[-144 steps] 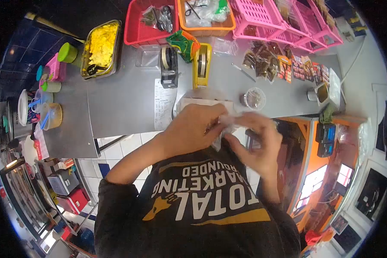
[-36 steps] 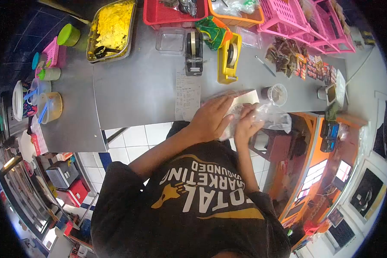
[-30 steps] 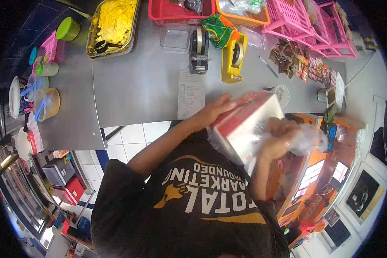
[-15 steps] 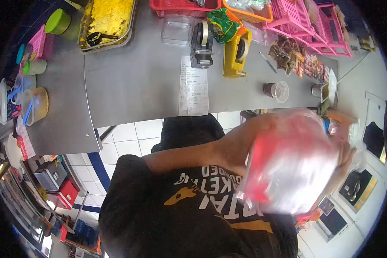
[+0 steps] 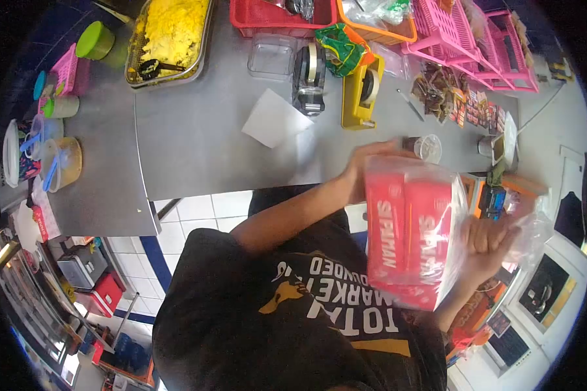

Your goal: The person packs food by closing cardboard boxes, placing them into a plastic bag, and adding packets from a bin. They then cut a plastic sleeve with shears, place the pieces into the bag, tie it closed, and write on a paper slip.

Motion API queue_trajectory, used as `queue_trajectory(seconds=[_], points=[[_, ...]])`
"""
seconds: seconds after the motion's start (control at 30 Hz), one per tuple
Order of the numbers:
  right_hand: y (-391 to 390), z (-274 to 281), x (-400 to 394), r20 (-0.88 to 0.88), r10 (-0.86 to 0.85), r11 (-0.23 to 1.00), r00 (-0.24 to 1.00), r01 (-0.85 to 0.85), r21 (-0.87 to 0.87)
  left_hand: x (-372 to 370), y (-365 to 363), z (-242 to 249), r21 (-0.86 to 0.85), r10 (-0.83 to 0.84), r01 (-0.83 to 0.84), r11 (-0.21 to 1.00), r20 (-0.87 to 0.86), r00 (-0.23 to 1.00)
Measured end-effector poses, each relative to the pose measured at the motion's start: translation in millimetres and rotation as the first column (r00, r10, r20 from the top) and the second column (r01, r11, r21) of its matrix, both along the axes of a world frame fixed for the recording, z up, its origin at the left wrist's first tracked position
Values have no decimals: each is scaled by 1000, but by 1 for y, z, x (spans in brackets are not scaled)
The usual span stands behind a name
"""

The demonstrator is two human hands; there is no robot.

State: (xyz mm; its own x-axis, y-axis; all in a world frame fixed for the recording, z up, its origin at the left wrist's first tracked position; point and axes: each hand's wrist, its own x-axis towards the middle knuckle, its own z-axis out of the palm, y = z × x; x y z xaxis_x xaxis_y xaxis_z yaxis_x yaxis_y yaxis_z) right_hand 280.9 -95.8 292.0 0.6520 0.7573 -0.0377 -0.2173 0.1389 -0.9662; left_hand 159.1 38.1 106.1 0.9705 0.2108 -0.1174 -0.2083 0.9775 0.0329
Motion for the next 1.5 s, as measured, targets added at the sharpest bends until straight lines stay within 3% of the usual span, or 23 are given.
queue_trajectory(seconds=[0.03, 0.07, 0.1, 0.17, 0.2, 0.23, 0.3, 0.37, 0.43, 0.47, 0.67, 0.83, 0.87, 1.07, 1.1, 1.13, 1.2, 1.23, 1.27, 1.3, 1.37, 1.4, 1.5], points=[[11, -1, -23, 119, -540, 794, 833, 551, -256, -8, 7, 0, 67, 56, -55, 996, -18, 998], [10, -13, -18, 199, -465, 809, 863, 505, -299, -19, 10, 2, 224, 232, -222, 949, -16, 973], [9, -26, -14, 276, -382, 817, 882, 462, -345, -30, 26, 5, 310, 194, -220, 925, 111, 975], [7, -46, -17, 130, -396, 861, 909, 417, -292, -51, 67, 13, 464, 74, -240, 853, 347, 935], [1, -56, -18, 34, -311, 919, 950, 310, -245, -57, 86, 12, 707, 270, -213, 675, 32, 962], [-5, -69, -21, -54, -216, 961, 975, 202, -186, -61, 106, 10, 879, 513, -65, 473, -214, 832], [-5, -101, -34, 174, -201, 910, 964, 249, -330, -62, 162, -22, 927, 907, 369, -70, -95, 410], [-6, -133, -30, 294, -16, 968, 956, 88, -233, -71, 211, -71, 576, 900, 705, -414, 142, 413], [-7, -163, -24, 313, -33, 946, 949, 130, -297, -64, 225, -85, 457, 923, 822, -339, -6, 384], [-3, -171, -20, 318, 63, 989, 946, -17, -145, -63, 225, -93, 388, 930, 872, -298, -89, 357], [21, -194, -33, 353, 118, 977, 928, -45, -207, -58, 225, -102, 405, 947, 890, -210, -141, 287], [31, -205, -32, 337, 179, 966, 924, -102, -236, -68, 224, -109, 496, 944, 819, -289, 6, 330], [32, -213, -31, 453, 186, 971, 872, -92, -220, -71, 221, -105, 531, 942, 791, -304, 45, 331], [44, -227, -28, 440, 243, 963, 865, -161, -217, -79, 169, -60, 776, 879, 438, -455, 310, 363], [43, -229, -25, 476, 258, 961, 841, -170, -220, -76, 146, -47, 900, 884, 318, -298, 134, 449], [45, -211, -28, 300, 264, 922, 916, -149, -358, -72, 119, -35, 972, 837, 209, -103, -29, 547], [52, -196, -30, 425, 267, 940, 865, -136, -312, -65, 67, -19, 958, 645, 217, 187, -286, 709], [58, -194, -28, 485, 268, 949, 833, -140, -283, -57, 45, -16, 953, 626, 193, 235, -300, 720], [66, -209, -22, 750, 136, 989, 647, -137, -61, -50, 25, -15, 944, 607, 172, 282, -315, 730], [62, -204, -24, 610, 205, 978, 766, -128, -167, -45, 11, -14, 933, 589, 152, 327, -327, 739], [54, -192, -26, 263, 274, 914, 925, -166, -370, -39, -5, -11, 924, 624, 188, 332, -365, 691], [53, -195, -24, 395, 276, 936, 876, -151, -319, -38, -12, -10, 919, 638, 209, 335, -384, 667], [51, -213, -21, 577, 225, 968, 785, -112, -225, -36, -28, -13, 936, 842, 326, -131, -68, 535]])
